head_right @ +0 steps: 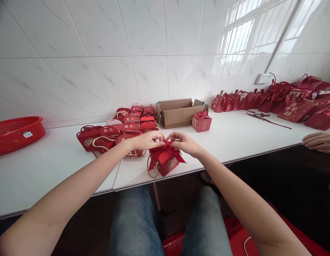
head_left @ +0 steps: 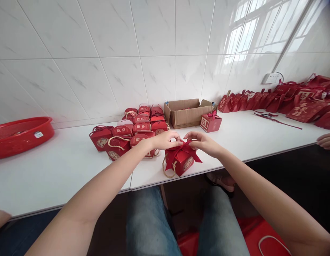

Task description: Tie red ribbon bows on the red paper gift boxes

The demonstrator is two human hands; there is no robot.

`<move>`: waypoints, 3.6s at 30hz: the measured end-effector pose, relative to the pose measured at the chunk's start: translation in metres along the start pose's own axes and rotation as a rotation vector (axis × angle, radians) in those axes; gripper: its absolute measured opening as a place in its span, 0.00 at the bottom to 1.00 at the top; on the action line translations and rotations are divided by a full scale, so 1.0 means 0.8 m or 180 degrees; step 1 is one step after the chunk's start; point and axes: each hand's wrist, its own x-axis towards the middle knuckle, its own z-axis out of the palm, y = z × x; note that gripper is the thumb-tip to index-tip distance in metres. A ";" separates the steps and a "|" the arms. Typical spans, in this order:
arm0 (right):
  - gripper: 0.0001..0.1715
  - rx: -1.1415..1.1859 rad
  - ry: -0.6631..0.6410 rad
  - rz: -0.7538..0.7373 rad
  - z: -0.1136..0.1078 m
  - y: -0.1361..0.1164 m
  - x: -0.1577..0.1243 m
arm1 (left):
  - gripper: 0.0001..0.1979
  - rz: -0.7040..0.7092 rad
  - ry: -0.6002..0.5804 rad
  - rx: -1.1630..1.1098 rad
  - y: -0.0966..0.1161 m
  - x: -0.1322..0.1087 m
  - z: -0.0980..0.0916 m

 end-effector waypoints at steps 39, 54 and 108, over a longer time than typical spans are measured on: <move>0.21 -0.0728 0.0420 -0.0073 0.009 0.003 0.009 | 0.18 -0.0549 0.0754 -0.2472 -0.005 -0.017 0.041; 0.18 -0.0177 0.0482 0.0115 0.010 0.005 0.010 | 0.18 -0.0562 0.1443 -0.1485 -0.003 -0.003 0.063; 0.19 -0.1071 0.0465 0.0087 0.017 0.035 0.015 | 0.15 -0.0149 0.1768 -0.1021 -0.029 -0.009 0.083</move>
